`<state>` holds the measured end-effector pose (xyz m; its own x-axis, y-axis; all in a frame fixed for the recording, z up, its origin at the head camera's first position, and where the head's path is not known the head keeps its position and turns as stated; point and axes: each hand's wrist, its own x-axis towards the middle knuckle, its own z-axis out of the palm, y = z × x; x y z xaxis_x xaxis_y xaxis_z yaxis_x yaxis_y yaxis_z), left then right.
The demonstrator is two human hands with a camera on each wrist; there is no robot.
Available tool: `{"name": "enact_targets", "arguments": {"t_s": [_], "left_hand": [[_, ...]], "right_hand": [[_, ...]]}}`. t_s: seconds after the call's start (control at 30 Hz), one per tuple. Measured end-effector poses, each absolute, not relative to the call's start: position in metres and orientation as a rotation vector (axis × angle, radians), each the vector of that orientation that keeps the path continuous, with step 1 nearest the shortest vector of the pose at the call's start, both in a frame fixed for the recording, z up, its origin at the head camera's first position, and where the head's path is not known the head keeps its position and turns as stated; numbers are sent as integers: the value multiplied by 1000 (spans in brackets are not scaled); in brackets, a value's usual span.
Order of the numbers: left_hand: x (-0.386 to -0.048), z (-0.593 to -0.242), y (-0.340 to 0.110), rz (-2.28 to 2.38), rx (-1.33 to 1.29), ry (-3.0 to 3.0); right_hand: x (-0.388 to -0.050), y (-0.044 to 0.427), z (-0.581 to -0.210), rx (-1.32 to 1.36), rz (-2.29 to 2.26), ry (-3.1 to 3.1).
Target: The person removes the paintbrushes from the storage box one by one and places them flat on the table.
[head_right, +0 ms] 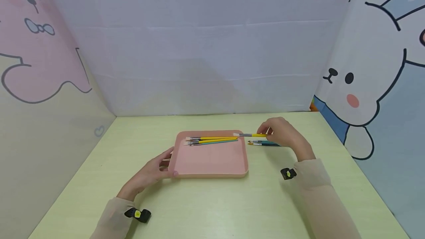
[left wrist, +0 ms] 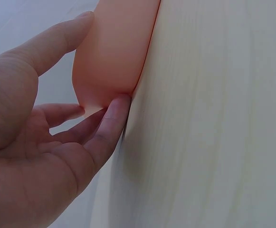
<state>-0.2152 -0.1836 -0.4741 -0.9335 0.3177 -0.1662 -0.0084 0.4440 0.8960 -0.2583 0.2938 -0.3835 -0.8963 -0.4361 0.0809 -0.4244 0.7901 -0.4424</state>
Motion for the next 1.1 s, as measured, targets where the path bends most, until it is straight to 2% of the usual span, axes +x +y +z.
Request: {"name": "enact_targets", "arguments": {"t_s": [0.43, 1.1], "left_hand": [[-214, -476, -184, 1475, 264, 2398], [-215, -476, -184, 1492, 269, 2384]], "right_hand": [[-252, 320, -400, -666, -706, 2987], [-259, 332, -418, -681, -714, 2942]]}}
